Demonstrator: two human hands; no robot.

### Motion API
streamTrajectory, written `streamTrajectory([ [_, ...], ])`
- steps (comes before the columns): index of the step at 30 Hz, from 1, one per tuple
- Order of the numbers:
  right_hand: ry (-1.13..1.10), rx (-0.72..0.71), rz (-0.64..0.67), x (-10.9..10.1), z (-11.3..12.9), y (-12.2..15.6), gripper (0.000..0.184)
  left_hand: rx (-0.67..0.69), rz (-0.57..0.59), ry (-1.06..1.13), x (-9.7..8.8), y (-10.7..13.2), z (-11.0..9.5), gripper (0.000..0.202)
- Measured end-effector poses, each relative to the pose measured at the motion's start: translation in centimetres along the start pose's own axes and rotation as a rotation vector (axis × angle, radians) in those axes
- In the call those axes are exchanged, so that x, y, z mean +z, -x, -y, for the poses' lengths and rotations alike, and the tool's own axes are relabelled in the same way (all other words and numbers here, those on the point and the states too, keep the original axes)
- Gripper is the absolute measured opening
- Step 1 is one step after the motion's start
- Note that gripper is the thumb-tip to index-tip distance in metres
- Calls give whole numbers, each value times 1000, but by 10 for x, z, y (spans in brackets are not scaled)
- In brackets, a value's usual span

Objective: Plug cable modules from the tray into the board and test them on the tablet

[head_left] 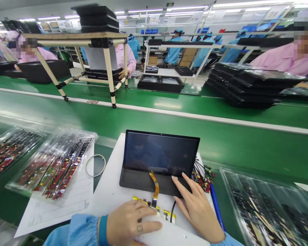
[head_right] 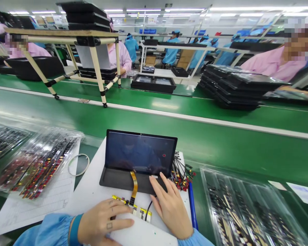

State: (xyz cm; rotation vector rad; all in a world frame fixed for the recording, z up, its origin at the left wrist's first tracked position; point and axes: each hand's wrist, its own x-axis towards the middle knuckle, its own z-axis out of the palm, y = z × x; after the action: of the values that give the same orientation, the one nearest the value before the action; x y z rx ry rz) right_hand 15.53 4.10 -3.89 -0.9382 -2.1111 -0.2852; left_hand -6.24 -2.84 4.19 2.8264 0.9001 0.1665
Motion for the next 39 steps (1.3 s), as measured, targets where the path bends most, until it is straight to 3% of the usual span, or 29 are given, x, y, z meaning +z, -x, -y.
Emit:
streamTrajectory([
  [8, -100, 76, -26, 1, -4, 18, 53, 5, 26, 9, 3, 4, 1, 47],
  [16, -69, 115, 108, 8, -4, 25, 54, 16, 43, 27, 3, 1, 1, 45],
  [22, -23, 239, 47, 5, -4, 25, 50, 32, 15, 8, 1, -1, 1, 43],
  [29, -167, 181, 63, 4, 0, 24, 32, 31, 4, 20, 0, 0, 1, 41],
  [34, -117, 175, 119, 3, 3, 20, 39, 18, 2, 24, 0, 1, 0, 42],
  [39, -134, 206, 44, 2, 6, 14, 38, 13, -12, 21, 2, 2, -1, 44],
])
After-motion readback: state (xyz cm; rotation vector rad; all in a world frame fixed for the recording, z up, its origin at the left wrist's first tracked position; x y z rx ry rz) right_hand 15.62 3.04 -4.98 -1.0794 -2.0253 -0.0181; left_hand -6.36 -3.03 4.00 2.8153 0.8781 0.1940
